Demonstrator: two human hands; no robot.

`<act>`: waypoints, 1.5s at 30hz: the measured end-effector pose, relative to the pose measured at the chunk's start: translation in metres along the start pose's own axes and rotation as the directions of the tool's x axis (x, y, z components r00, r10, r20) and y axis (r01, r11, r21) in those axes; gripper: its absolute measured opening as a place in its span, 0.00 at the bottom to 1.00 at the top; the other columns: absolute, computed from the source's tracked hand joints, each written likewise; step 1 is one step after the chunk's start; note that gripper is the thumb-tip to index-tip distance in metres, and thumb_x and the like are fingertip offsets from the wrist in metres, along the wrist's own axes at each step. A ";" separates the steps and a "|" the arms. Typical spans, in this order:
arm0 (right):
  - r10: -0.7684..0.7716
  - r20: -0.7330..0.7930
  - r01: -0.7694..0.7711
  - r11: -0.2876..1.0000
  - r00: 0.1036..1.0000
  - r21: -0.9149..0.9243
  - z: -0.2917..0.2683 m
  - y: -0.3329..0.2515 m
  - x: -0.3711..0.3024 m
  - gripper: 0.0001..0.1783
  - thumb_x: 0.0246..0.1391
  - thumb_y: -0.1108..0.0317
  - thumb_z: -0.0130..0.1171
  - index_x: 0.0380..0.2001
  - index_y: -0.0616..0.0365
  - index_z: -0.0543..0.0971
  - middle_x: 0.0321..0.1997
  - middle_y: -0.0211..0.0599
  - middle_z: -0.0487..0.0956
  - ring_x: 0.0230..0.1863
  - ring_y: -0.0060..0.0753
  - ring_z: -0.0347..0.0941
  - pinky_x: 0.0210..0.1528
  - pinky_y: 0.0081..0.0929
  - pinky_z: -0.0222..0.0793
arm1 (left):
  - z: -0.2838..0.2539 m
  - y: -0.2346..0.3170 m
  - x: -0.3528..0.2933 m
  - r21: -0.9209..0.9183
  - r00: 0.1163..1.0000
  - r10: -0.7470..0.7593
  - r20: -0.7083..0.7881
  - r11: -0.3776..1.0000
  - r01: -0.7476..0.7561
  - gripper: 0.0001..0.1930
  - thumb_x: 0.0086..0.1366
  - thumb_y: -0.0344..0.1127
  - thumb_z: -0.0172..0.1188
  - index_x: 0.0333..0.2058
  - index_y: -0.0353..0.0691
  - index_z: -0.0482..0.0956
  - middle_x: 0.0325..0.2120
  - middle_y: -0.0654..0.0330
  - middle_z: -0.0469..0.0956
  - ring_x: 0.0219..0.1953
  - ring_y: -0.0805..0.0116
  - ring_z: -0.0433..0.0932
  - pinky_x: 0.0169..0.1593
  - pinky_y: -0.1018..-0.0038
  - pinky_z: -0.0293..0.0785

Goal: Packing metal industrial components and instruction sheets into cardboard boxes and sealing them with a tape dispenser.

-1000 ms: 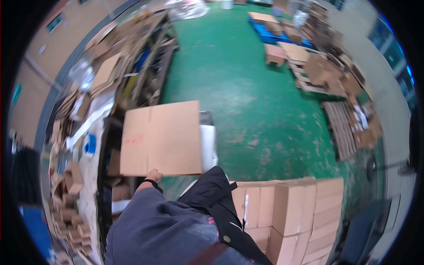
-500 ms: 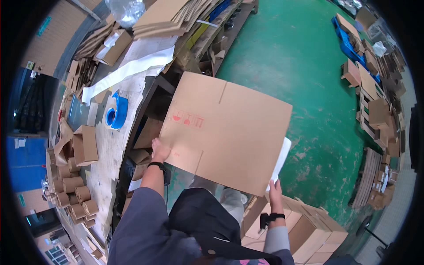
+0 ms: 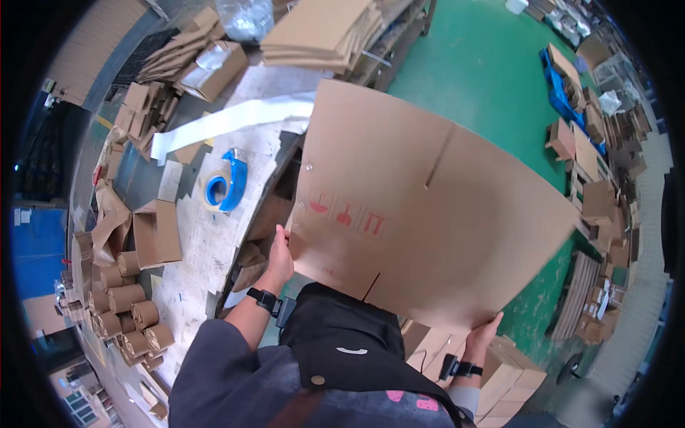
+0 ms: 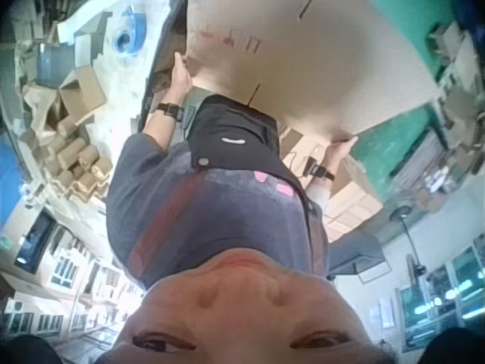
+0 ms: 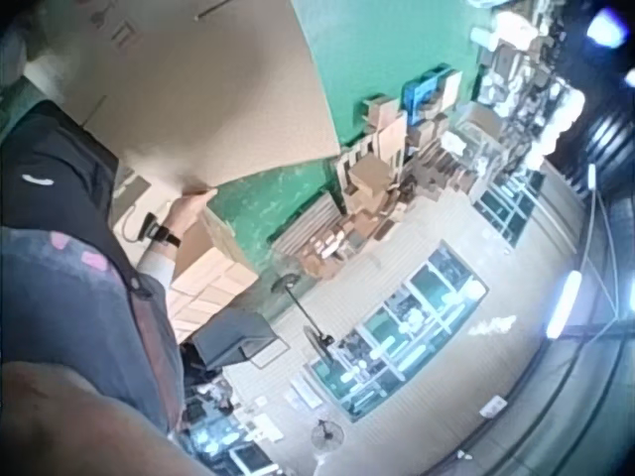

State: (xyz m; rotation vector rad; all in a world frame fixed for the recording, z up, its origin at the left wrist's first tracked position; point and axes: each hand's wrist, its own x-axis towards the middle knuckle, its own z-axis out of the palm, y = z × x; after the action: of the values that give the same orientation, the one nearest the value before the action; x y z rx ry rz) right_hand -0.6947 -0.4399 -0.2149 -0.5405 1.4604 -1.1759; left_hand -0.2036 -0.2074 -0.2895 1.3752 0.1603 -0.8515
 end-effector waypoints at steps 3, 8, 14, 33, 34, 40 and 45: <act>-0.044 -0.064 0.038 0.995 0.997 -0.092 -0.040 -0.046 0.009 0.40 0.62 0.31 0.35 0.63 0.51 0.62 0.57 0.36 0.68 0.45 0.24 0.63 0.33 0.20 0.52 | 0.030 0.051 -0.002 0.183 0.956 0.276 -0.097 0.949 -0.256 0.37 0.71 0.64 0.32 0.57 0.33 0.63 0.55 0.52 0.66 0.60 0.65 0.61 0.64 0.69 0.52; -0.750 0.261 0.794 0.565 0.608 -0.226 0.041 -0.192 -0.122 0.42 0.63 0.33 0.31 0.64 0.59 0.61 0.70 0.50 0.58 0.71 0.44 0.50 0.69 0.43 0.44 | 0.126 0.172 -0.149 -0.141 0.880 0.471 0.058 0.877 -0.460 0.45 0.68 0.63 0.43 0.69 0.49 0.29 0.67 0.53 0.47 0.67 0.58 0.50 0.67 0.64 0.47; 0.160 0.930 0.820 0.438 0.331 -0.367 0.070 -0.212 -0.137 0.33 0.51 0.48 0.63 0.52 0.64 0.75 0.49 0.51 0.79 0.58 0.48 0.71 0.61 0.36 0.62 | 0.176 0.173 -0.165 -0.184 0.913 0.385 0.133 0.915 -0.359 0.42 0.64 0.42 0.61 0.67 0.52 0.39 0.54 0.55 0.65 0.56 0.64 0.68 0.53 0.58 0.71; -0.028 0.951 0.952 0.023 0.307 -0.306 0.158 -0.257 -0.135 0.22 0.61 0.73 0.46 0.59 0.63 0.67 0.18 0.50 0.70 0.17 0.42 0.67 0.23 0.33 0.63 | 0.104 0.248 -0.189 0.363 0.566 0.427 0.705 0.469 -0.805 0.41 0.54 0.26 0.51 0.68 0.37 0.49 0.59 0.57 0.65 0.46 0.73 0.72 0.40 0.74 0.74; -0.056 0.924 0.924 0.083 0.378 -0.373 0.157 -0.264 -0.145 0.27 0.62 0.72 0.45 0.65 0.62 0.60 0.17 0.43 0.68 0.16 0.29 0.63 0.22 0.29 0.60 | 0.111 0.284 -0.210 0.499 0.716 0.034 0.697 0.694 -0.518 0.50 0.49 0.23 0.51 0.69 0.34 0.33 0.68 0.47 0.46 0.70 0.60 0.45 0.69 0.73 0.44; -0.166 0.800 0.811 0.238 0.576 -0.535 0.151 -0.175 -0.155 0.34 0.64 0.55 0.44 0.64 0.70 0.55 0.21 0.58 0.74 0.24 0.61 0.74 0.29 0.49 0.67 | 0.124 0.258 -0.179 0.537 0.460 -0.321 0.828 0.691 -0.484 0.55 0.46 0.25 0.50 0.68 0.35 0.23 0.70 0.47 0.35 0.72 0.60 0.33 0.70 0.66 0.33; 0.481 0.789 0.797 0.262 0.382 -0.545 0.163 -0.151 -0.166 0.40 0.66 0.50 0.41 0.66 0.74 0.47 0.29 0.63 0.78 0.32 0.65 0.75 0.39 0.50 0.71 | 0.140 0.173 -0.169 -0.018 0.019 -0.193 0.981 -0.188 -0.982 0.41 0.62 0.54 0.51 0.69 0.45 0.48 0.70 0.50 0.41 0.73 0.56 0.35 0.68 0.45 0.26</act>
State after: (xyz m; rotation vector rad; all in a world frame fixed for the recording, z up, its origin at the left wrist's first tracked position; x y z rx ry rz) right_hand -0.5414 -0.4192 0.0154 -2.0177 0.7978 0.3048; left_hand -0.2678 -0.2669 -0.0239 1.4449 -2.4386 -0.4630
